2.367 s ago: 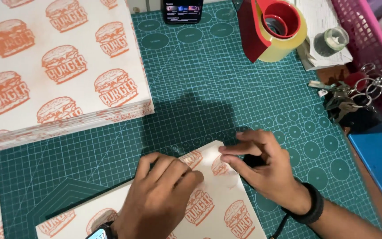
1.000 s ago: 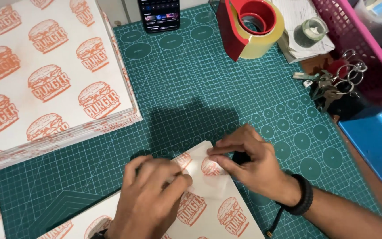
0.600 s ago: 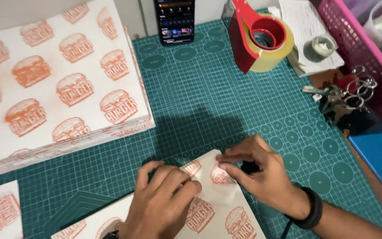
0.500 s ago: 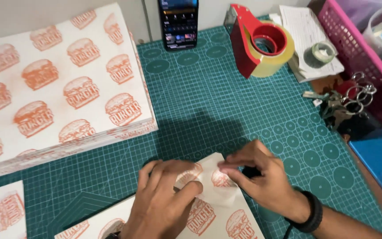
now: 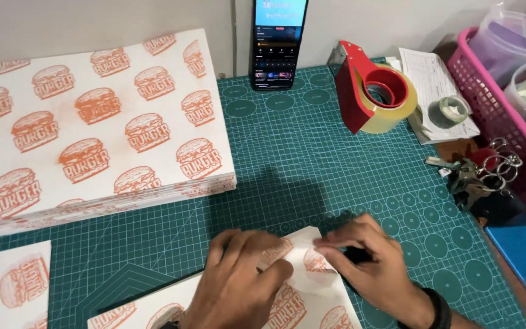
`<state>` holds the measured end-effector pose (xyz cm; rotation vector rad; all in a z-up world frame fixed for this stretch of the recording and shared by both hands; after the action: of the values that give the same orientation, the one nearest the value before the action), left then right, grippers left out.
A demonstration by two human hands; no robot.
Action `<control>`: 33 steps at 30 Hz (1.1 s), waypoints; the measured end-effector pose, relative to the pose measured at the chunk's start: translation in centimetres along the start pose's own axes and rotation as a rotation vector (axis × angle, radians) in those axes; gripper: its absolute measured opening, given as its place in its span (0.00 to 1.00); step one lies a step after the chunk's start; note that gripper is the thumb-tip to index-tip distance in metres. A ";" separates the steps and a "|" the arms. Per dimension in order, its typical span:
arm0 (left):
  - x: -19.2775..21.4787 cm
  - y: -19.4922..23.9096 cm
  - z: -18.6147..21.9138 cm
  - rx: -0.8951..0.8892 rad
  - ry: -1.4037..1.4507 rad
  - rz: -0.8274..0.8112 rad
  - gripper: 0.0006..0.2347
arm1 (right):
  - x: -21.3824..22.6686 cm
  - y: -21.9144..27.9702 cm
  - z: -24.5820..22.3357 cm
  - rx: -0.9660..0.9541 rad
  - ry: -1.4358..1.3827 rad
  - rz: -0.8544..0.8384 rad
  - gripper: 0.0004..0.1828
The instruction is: Folding the edges of printed burger-themed paper sheets and securing the folds with adhesive tape.
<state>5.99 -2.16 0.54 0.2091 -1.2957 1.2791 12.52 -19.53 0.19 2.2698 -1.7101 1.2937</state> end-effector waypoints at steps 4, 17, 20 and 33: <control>0.7 -0.4 0.6 -0.022 0.003 0.027 0.07 | 0.9 0.4 -0.7 0.108 -0.181 0.086 0.10; 0.9 -0.5 0.3 0.042 0.036 0.021 0.05 | 0.4 0.8 -0.2 0.142 -0.190 0.058 0.13; 1.3 -0.6 1.1 -0.040 -0.034 0.068 0.06 | 1.2 0.7 -0.6 0.144 -0.247 0.125 0.10; 0.9 -0.5 0.2 0.064 0.028 0.011 0.05 | 0.9 0.9 -0.5 0.128 -0.227 0.093 0.13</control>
<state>6.06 -1.95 1.52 0.2289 -1.2350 1.3295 11.55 -20.38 0.73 2.5239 -1.8743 1.2369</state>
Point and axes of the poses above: each hand's wrist, its own y-axis away from the middle knuckle, its own x-axis out of the back of the hand, z = x × y, the point moved 8 cm from there along -y, towards the middle knuckle, and after that the axes turned 4 degrees about y, right-handed, at the moved point
